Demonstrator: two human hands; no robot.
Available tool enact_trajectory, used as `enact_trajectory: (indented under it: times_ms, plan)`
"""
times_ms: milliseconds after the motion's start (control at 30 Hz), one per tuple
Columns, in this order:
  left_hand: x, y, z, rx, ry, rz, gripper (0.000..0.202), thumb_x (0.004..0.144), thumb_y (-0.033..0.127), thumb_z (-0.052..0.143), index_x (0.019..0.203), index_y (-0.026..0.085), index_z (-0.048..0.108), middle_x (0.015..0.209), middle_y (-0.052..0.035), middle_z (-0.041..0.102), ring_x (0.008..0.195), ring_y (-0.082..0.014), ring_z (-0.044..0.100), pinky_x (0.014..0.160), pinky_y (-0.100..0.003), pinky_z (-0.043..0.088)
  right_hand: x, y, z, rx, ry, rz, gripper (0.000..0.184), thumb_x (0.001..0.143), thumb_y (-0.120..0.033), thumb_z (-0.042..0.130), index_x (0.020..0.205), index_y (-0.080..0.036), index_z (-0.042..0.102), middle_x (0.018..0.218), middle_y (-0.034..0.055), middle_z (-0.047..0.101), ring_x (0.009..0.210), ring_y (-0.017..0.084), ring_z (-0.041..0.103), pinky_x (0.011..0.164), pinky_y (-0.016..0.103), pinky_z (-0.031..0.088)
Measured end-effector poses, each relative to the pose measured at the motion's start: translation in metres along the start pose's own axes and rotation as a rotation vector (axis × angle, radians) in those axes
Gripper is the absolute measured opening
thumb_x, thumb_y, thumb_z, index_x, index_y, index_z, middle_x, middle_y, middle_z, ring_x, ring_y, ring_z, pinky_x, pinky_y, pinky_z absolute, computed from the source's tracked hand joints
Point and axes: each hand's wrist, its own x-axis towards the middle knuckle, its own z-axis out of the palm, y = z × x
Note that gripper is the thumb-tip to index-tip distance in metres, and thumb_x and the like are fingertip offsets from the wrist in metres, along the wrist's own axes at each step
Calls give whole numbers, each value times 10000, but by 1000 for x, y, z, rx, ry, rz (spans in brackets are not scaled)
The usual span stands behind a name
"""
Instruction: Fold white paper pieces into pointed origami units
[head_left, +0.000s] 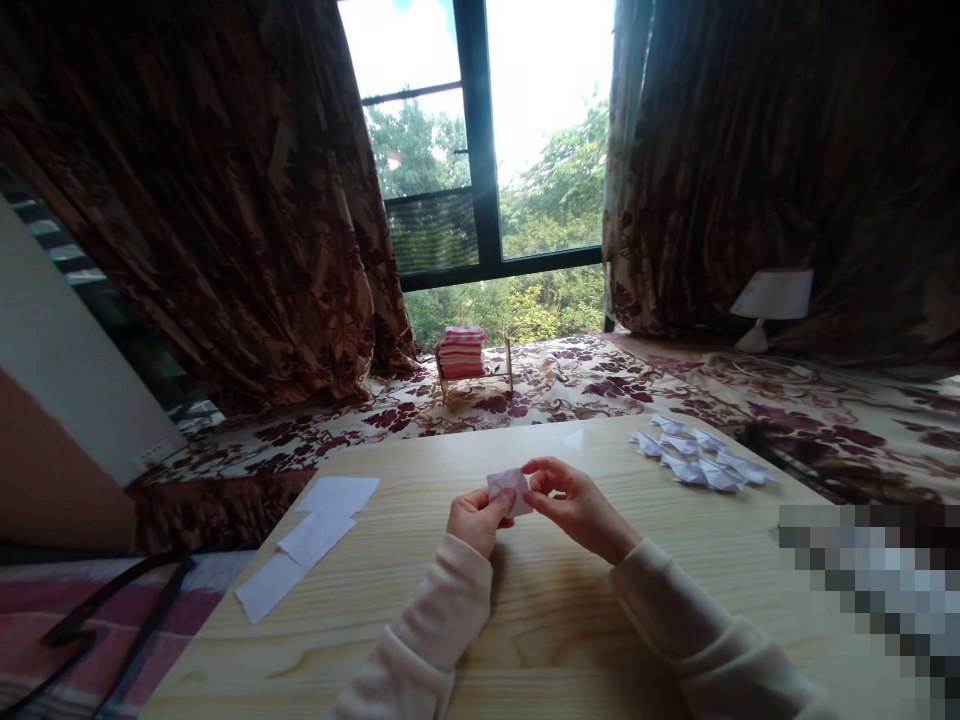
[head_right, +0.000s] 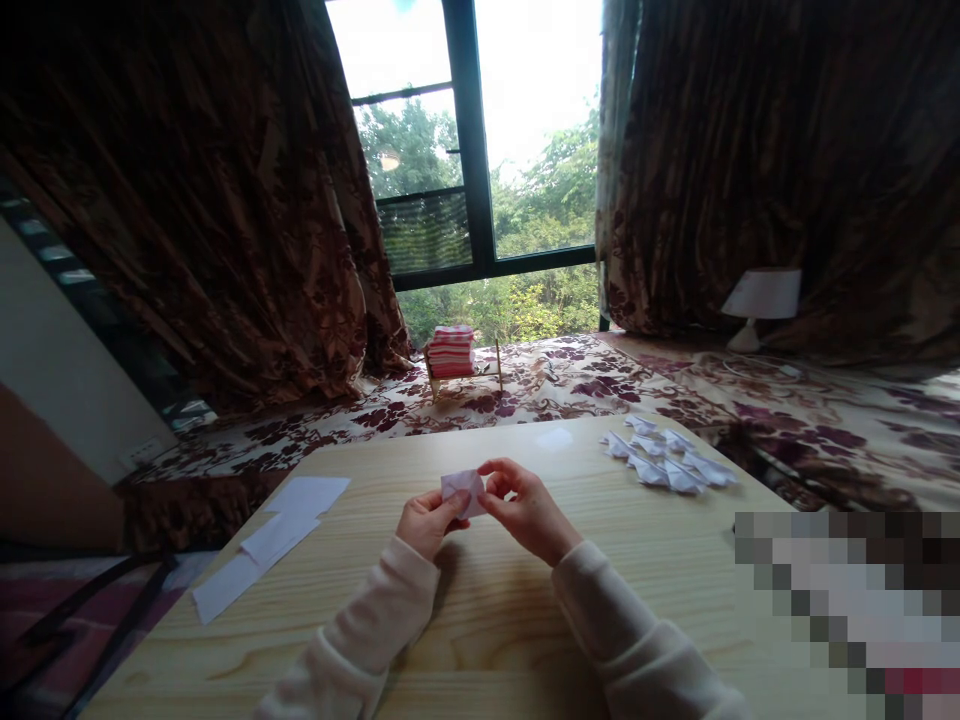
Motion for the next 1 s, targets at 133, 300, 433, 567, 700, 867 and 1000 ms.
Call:
enact_trajectory:
  times_ms: [133,300,433,567,700,867,1000]
  plan:
    - [1,-2,-2,22,-6,15,319,856,328,536,1122,150,528,1130,-72,554,947,-207,573,785,-395,496,1,1,0,-3,8,2,191,732,-288,579,890,-186,550,638,-38,511,601,117,504,515,233,381]
    - [-2,1,0,39,-5,36,316,855,330,537,1114,149,534,1124,-67,557,945,-210,574,783,-394,497,0,1,1,-10,22,14,192,724,-299,590,870,-181,545,638,-32,521,610,120,506,512,230,398]
    - [-3,2,1,20,-10,70,266,856,330,538,1035,135,567,1019,-48,597,858,-178,596,733,-357,507,2,0,-1,-24,29,19,145,714,-294,598,787,-177,552,656,-20,524,622,122,503,523,233,420]
    - [4,3,-2,-52,-8,124,378,711,456,667,847,103,683,685,-20,656,618,-137,578,603,-263,470,7,0,-7,-28,5,28,133,709,-281,606,772,-178,551,680,-11,536,634,126,512,526,234,442]
    - [19,10,-5,-108,-35,158,455,577,517,733,768,104,734,596,-45,665,546,-129,538,545,-240,436,16,2,-12,-31,-35,40,132,712,-248,604,821,-180,572,674,-15,546,626,124,521,545,238,456]
    - [36,15,0,-134,-82,183,425,594,502,726,774,117,744,610,-52,667,561,-130,524,535,-227,412,26,13,-15,-42,10,54,177,742,-257,584,902,-186,557,723,-5,543,661,132,530,550,236,454]
    - [40,12,3,-149,-108,177,390,668,476,684,837,128,738,656,-51,676,607,-147,544,583,-242,424,27,20,-13,-23,65,90,201,761,-292,574,932,-189,546,701,-7,539,627,127,533,539,231,459]
